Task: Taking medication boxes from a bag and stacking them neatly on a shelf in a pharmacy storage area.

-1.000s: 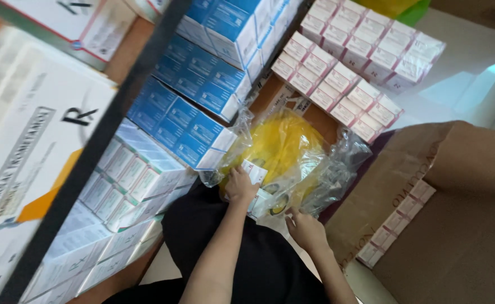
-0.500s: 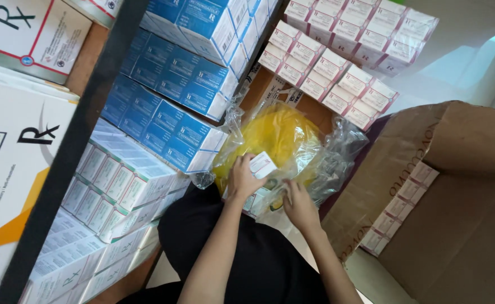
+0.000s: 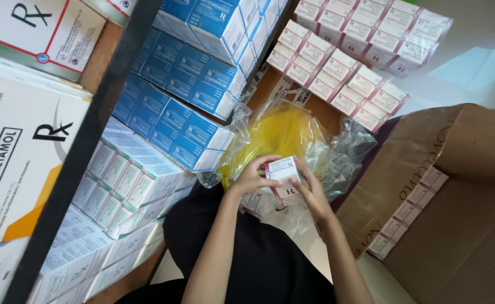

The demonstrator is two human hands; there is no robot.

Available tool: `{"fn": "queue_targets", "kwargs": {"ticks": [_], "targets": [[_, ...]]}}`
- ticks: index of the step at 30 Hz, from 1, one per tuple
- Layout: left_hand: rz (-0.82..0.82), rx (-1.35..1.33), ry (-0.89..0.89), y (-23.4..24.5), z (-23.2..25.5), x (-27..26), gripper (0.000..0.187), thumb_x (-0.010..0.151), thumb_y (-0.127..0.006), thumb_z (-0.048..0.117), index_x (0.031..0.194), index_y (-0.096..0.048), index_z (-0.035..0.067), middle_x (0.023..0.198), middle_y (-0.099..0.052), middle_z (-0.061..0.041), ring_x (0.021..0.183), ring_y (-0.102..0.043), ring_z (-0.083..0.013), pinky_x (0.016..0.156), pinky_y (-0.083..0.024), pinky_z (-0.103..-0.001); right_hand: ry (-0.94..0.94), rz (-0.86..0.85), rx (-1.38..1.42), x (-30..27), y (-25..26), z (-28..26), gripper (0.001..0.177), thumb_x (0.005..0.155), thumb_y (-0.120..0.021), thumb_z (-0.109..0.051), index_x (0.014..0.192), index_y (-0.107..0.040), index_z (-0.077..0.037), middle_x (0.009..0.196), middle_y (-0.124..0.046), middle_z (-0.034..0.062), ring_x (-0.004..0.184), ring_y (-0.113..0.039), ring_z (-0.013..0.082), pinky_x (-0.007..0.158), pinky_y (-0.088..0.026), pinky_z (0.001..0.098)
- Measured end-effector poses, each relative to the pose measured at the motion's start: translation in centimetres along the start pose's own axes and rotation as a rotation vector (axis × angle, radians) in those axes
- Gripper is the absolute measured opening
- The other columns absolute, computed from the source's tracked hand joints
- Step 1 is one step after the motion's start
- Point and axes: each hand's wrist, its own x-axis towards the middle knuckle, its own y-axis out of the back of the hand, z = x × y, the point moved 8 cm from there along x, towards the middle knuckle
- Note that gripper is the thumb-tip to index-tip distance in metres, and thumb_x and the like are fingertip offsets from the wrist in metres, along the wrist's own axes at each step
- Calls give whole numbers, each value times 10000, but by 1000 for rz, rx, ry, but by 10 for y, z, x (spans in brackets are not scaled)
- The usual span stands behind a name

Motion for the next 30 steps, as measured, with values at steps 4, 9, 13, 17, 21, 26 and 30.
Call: {"fn": "queue_targets", "kwargs": {"ticks": [4,9,13,17,21,26,30], "targets": [[20,-106,-21,2,4,0,936,651,-921,242,1485,-517,109,1410,-623,-94,1276,-606,-230,1089,-480,-355,92,-67,156,13,5,21,692,951,-671,-318,1552,-405,-101,1440,-582,152,1320,-568,270,1109,-434,423],[-19,-211,-51,-1,11,-3,999,673,-925,272,1521,-427,99,1450,-561,-111,1352,-545,-235,1164,-424,-405,24,88,112,17,20,32,686,968,-660,-339,1568,-440,-89,1281,-681,183,1200,-625,236,1044,-467,371],[-46,-240,24,-6,8,-11,1015,648,-919,257,1520,-418,114,1402,-589,-133,1277,-588,-248,1106,-475,-379,-147,173,208,19,26,44,683,951,-641,-387,1543,-461,-97,1257,-669,161,1150,-652,241,956,-528,393],[-44,-363,227,-6,0,-22,887,695,-890,284,1453,-506,33,1316,-639,-153,1160,-666,-241,867,-620,-370,-185,147,268,17,24,37,678,941,-637,-389,1503,-469,-48,1324,-657,99,1160,-669,236,967,-531,380],[29,-347,163,4,19,-26,830,736,-857,313,1444,-526,31,1263,-686,-148,1074,-712,-228,788,-632,-338,-47,16,260,6,11,-13,628,911,-699,-265,1449,-539,16,1302,-686,124,1162,-657,205,983,-512,345],[24,-413,120,-2,56,-31,851,738,-855,326,1456,-491,49,1175,-725,-166,974,-740,-220,732,-633,-341,-62,130,327,6,20,-17,533,928,-688,-224,1390,-602,29,1250,-703,117,1096,-677,190,937,-539,328],[124,-378,120,-1,81,-42,857,737,-837,341,1470,-484,70,1068,-770,-156,881,-766,-201,696,-656,-337,-98,200,356,-8,15,-51,496,937,-671,-230,1362,-618,20,1206,-719,120,1065,-705,187,901,-590,323]]}}
